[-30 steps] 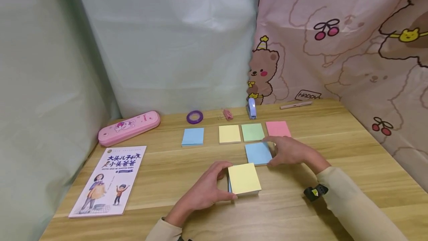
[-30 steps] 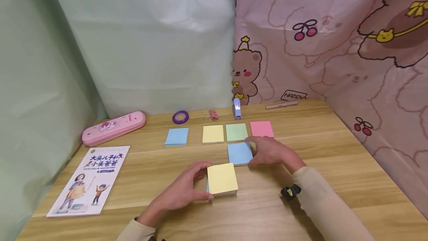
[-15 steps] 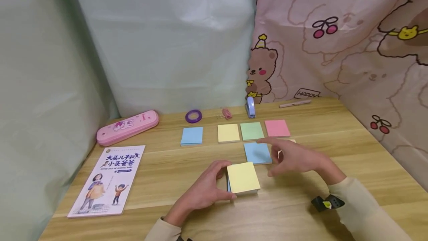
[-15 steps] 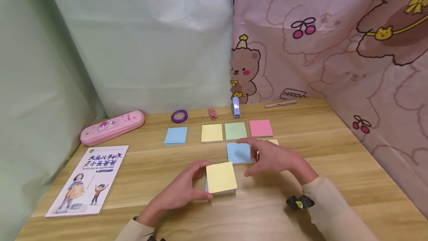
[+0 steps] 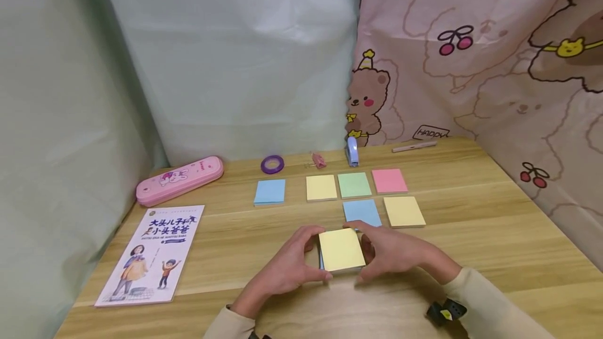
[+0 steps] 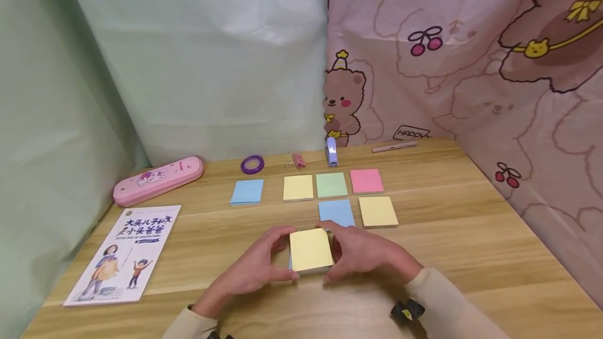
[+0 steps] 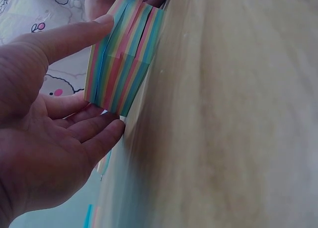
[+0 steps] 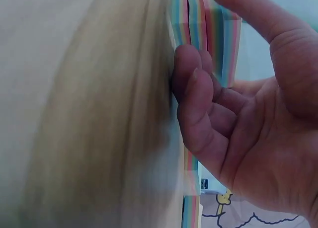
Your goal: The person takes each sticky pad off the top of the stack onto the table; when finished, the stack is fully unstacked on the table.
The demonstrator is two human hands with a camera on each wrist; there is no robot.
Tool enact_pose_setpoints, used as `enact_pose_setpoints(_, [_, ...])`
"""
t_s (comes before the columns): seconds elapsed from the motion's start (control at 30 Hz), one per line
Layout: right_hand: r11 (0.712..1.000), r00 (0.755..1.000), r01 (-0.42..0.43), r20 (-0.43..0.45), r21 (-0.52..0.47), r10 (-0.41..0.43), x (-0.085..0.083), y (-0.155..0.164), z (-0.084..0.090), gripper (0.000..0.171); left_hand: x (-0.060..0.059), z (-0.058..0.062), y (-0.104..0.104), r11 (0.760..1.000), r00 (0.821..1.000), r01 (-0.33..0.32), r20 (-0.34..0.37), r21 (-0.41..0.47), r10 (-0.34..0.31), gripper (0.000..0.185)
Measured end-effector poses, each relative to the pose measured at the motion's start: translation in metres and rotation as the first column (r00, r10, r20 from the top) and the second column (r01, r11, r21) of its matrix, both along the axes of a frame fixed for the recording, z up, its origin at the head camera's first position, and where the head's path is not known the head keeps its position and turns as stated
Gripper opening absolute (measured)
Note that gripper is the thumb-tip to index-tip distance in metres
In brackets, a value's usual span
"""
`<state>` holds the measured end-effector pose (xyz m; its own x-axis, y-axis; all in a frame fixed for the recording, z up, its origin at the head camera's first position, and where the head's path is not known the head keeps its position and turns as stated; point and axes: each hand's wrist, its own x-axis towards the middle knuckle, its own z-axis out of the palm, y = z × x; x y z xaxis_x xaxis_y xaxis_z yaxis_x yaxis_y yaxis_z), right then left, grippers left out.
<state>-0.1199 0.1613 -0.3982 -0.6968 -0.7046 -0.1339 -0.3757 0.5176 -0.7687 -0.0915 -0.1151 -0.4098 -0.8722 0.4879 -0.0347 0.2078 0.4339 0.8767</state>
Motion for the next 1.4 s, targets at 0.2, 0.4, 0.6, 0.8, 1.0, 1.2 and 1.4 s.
enact_pose_setpoints(0.2, [1.000,0.999,0.020,-0.032,-0.002,-0.020,-0.001,-0.003,-0.003,0.087,-0.001,0.000,-0.001,1.000,1.000,0.001,-0.008,-0.012,-0.001,0.082])
enact_pose_setpoints(0.4, [1.000,1.000,0.024,-0.013,-0.011,-0.024,-0.002,-0.003,-0.003,0.084,0.000,0.000,0.000,1.000,1.000,0.001,-0.012,-0.017,-0.002,0.083])
enact_pose_setpoints(0.6, [0.999,0.999,0.035,-0.031,0.001,-0.035,-0.001,-0.004,-0.002,0.087,0.001,0.001,0.001,0.999,0.999,-0.008,-0.035,-0.043,0.006,0.087])
enact_pose_setpoints(0.8, [1.000,1.000,0.027,-0.014,-0.009,-0.027,-0.002,-0.003,-0.003,0.085,0.001,0.002,0.002,0.998,0.999,-0.009,-0.048,-0.060,0.006,0.086])
enact_pose_setpoints(1.0, [1.000,1.000,0.011,0.006,-0.023,-0.011,-0.002,-0.001,-0.005,0.086,0.003,0.002,0.003,0.998,1.000,-0.007,-0.028,-0.062,0.006,0.089])
enact_pose_setpoints(1.2, [1.000,0.999,0.019,0.036,-0.017,-0.018,-0.002,0.000,-0.005,0.089,0.002,0.003,0.002,0.997,0.999,-0.007,-0.041,-0.082,0.004,0.089])
enact_pose_setpoints(1.4, [0.999,0.999,0.034,0.037,-0.006,-0.034,-0.003,0.000,-0.005,0.093,-0.001,0.006,-0.008,0.992,0.997,-0.028,-0.070,-0.119,0.019,0.086])
